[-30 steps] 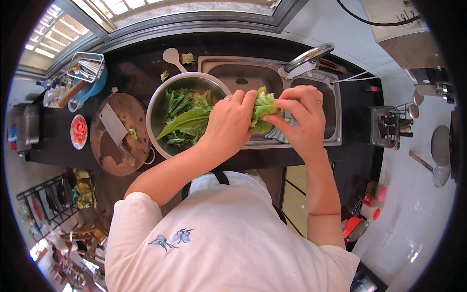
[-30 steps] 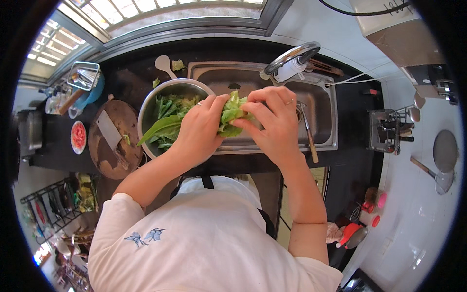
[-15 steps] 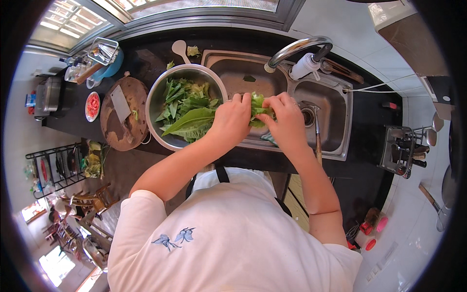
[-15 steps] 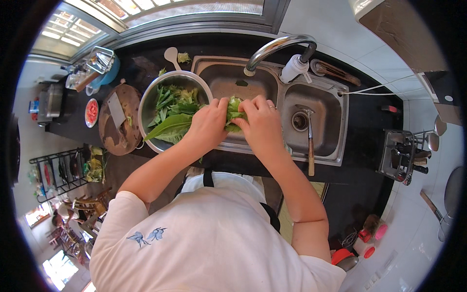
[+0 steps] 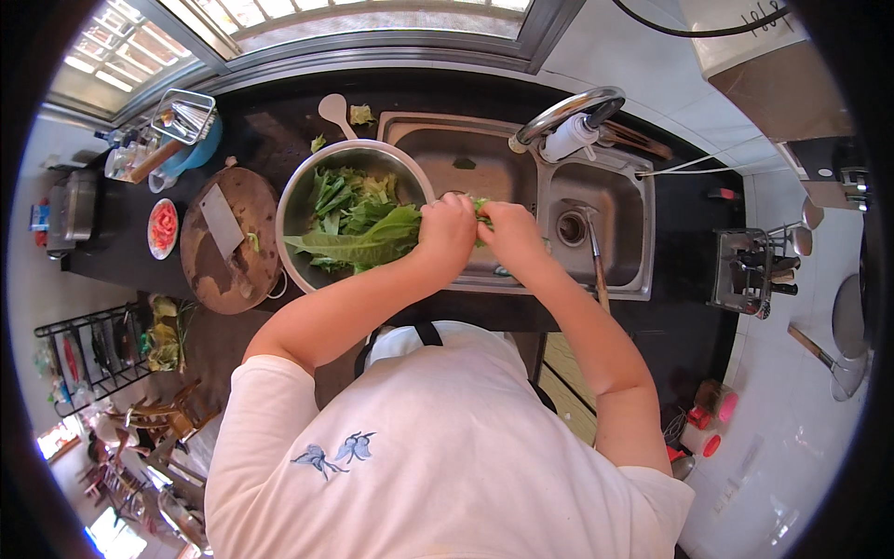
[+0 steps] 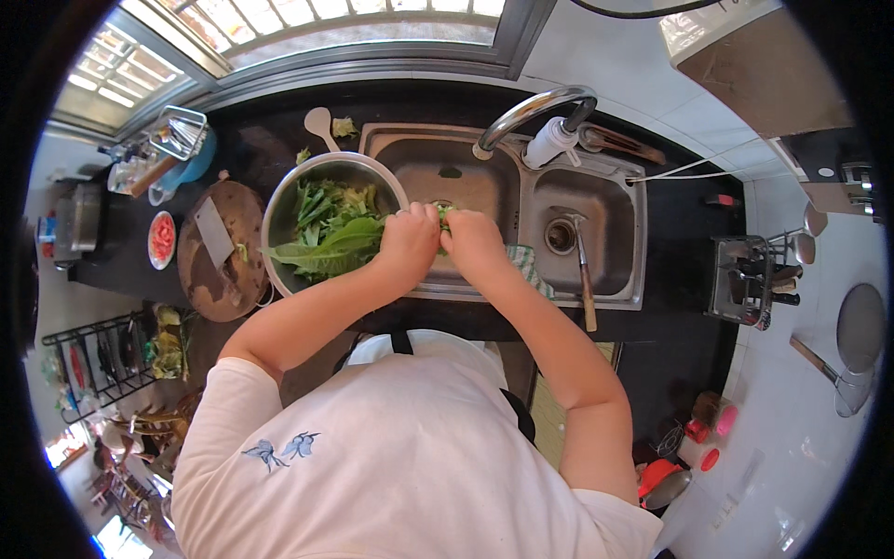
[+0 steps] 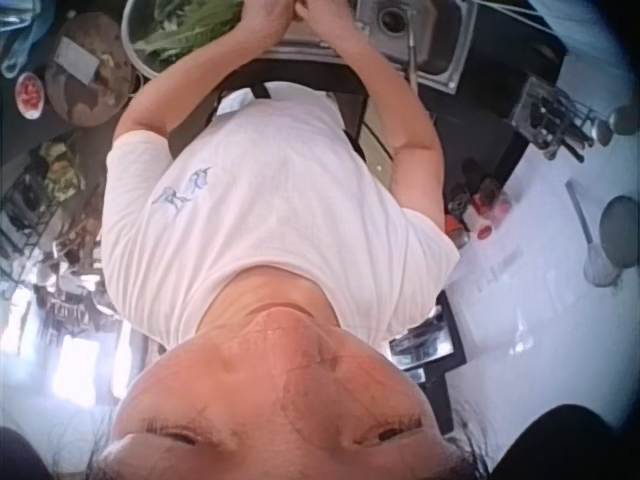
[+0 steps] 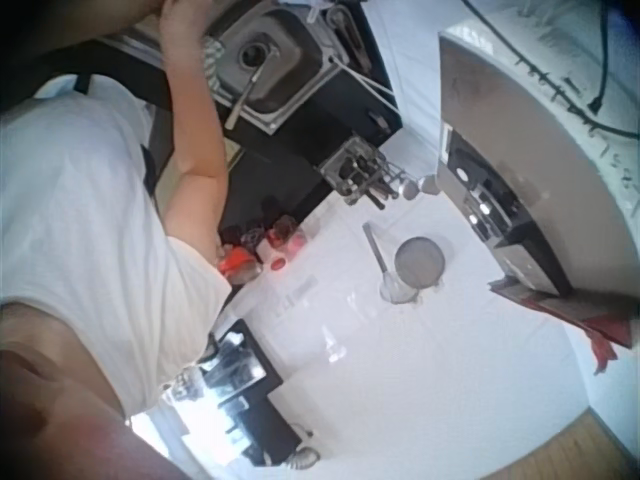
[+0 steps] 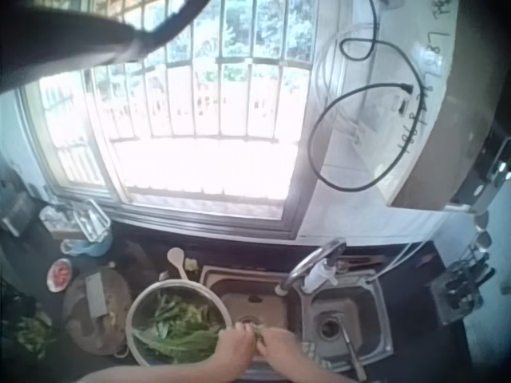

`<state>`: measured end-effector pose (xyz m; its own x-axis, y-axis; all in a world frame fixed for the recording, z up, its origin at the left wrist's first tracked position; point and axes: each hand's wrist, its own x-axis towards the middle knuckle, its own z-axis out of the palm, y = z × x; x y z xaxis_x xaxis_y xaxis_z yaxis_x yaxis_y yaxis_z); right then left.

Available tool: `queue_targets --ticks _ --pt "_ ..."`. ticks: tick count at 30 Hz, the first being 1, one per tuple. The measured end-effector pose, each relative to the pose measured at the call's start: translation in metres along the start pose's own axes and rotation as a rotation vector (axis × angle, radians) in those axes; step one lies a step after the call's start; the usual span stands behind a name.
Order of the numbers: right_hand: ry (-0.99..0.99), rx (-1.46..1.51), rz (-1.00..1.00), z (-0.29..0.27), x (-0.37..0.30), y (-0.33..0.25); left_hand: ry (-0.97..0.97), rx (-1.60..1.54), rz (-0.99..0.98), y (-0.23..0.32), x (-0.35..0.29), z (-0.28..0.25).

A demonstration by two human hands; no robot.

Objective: The person tears lettuce leaves from a head by hand and places them into a metal bowl. They then rinse the collected lettuce leaves under running water in the kitchen sink.

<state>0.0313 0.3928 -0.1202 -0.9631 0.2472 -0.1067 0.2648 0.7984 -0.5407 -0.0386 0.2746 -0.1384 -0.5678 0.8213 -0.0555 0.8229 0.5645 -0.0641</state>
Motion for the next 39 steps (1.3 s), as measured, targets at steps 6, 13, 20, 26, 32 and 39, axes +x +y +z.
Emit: queue_targets --ticks 6,13,20,26,32,39 --pt "0.182 -0.068 0.138 -0.005 0.024 0.001 -0.171 -0.432 -0.103 -0.035 -0.001 0.008" --pt "0.226 0.179 0.163 -0.004 0.03 0.059 0.097 -1.334 -0.044 -0.081 -0.031 -0.032" --pt "0.12 1.119 -0.138 -0.002 0.017 -0.019 0.181 -1.345 -0.11 -0.08 -0.042 -0.066" --pt "0.161 1.002 -0.304 -0.015 0.012 -0.097 0.341 -1.348 0.013 -0.06 -0.045 -0.056" --pt "0.257 0.82 -0.32 0.0 0.006 -0.109 0.165 -1.538 -0.069 -0.071 -0.054 -0.028" --pt "0.247 1.313 -0.093 0.028 0.014 -0.108 -0.113 -1.215 -0.119 -0.076 -0.066 -0.026"
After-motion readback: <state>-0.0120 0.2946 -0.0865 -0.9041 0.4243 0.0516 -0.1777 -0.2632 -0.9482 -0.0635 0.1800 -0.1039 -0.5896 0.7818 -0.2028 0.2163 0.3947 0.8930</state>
